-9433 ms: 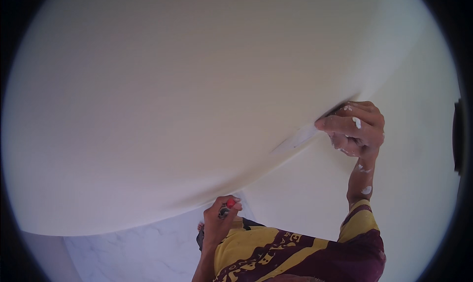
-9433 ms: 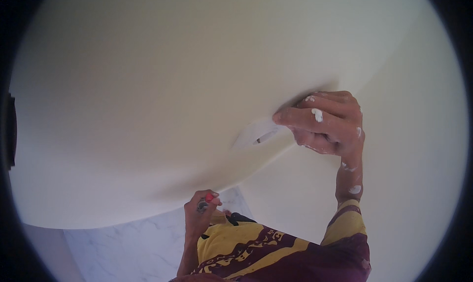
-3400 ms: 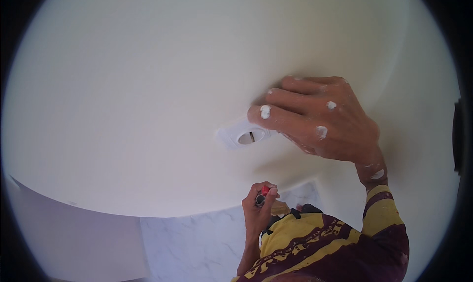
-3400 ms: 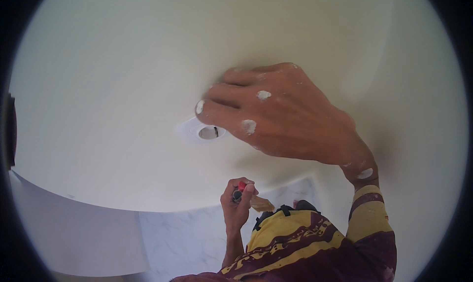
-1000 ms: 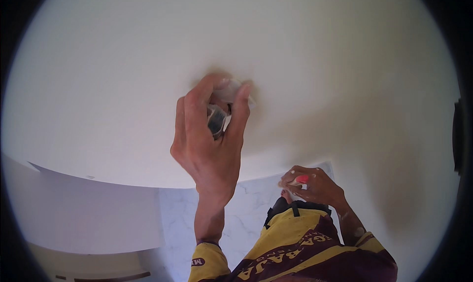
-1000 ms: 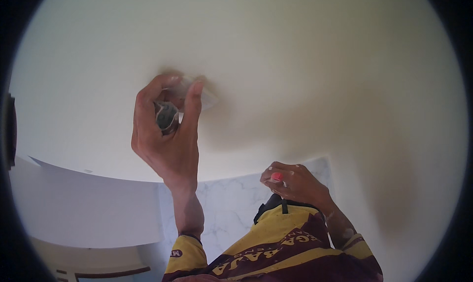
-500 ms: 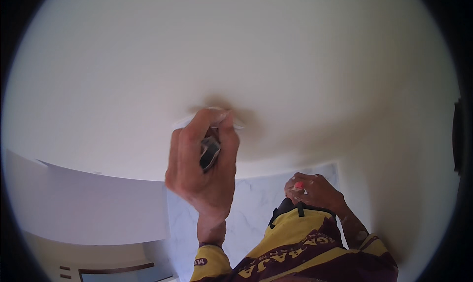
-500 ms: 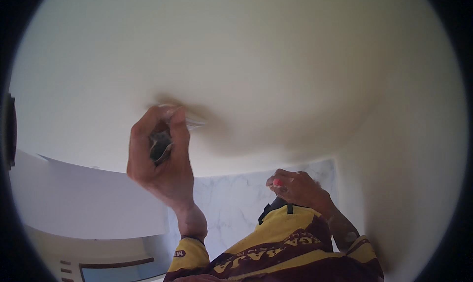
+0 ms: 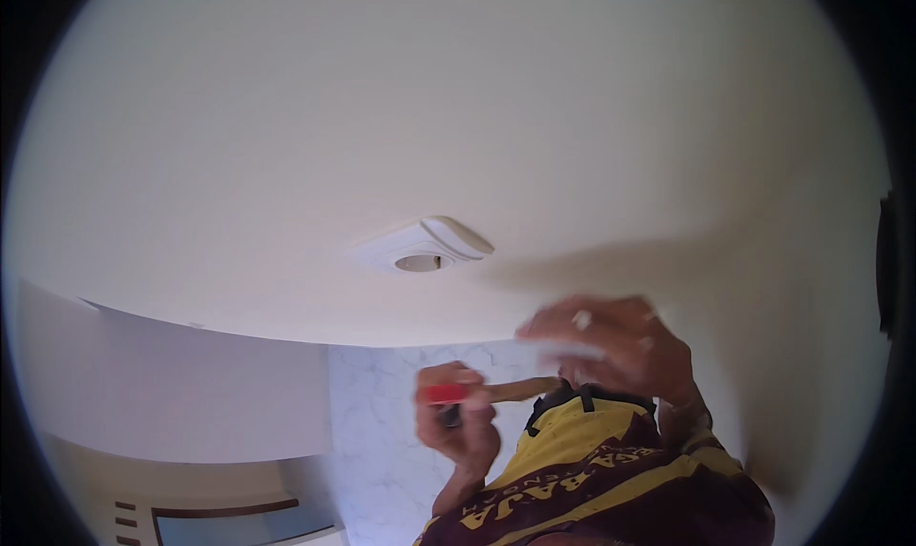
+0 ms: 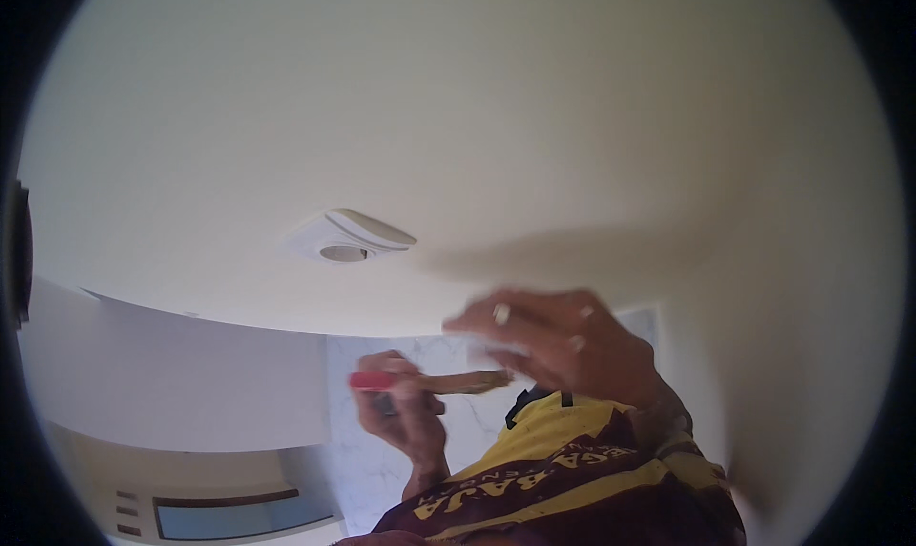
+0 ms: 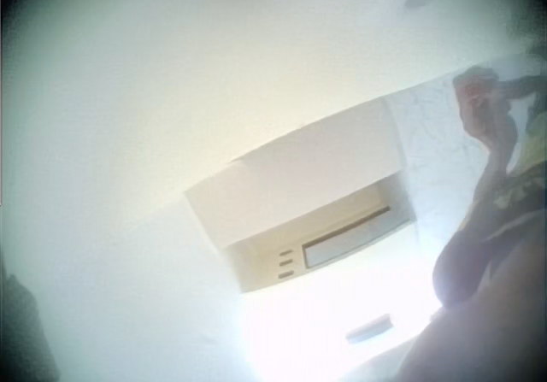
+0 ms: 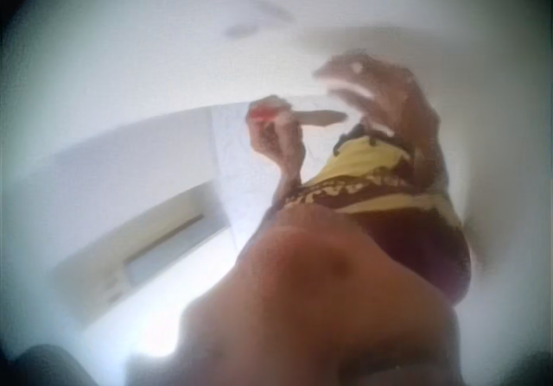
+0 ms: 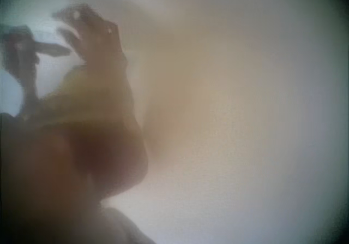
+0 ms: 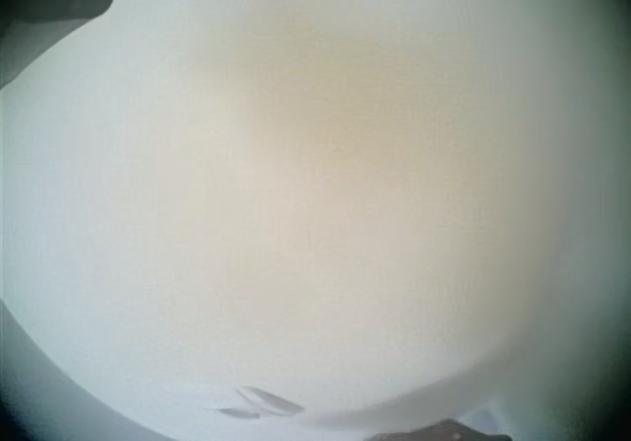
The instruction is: The person uses a small brush and a cloth to clean around a wall socket and the surrounding wall area. They wipe the socket face and the adjacent wall surface repeatedly, moving between different spots on the wall.
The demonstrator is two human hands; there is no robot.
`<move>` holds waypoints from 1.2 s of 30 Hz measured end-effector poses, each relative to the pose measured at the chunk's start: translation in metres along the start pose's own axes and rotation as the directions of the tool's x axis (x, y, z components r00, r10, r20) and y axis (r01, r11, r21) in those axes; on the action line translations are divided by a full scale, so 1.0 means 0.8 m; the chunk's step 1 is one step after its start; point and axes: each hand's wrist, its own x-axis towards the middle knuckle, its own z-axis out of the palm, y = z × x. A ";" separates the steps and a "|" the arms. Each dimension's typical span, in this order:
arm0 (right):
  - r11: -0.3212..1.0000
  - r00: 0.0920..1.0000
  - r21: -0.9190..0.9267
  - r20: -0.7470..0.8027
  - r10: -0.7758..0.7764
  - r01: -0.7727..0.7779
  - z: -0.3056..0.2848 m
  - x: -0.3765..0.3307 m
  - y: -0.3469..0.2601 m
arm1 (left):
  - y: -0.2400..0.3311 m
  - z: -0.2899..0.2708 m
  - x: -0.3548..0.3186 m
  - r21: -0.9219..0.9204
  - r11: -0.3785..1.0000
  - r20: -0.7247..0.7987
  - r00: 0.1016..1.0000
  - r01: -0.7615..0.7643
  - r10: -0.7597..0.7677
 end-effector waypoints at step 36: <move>0.873 0.850 -0.483 -0.486 -0.201 -0.069 -0.094 0.269 -0.138 | 0.142 0.023 0.136 -0.194 0.845 0.083 0.867 0.498 -0.491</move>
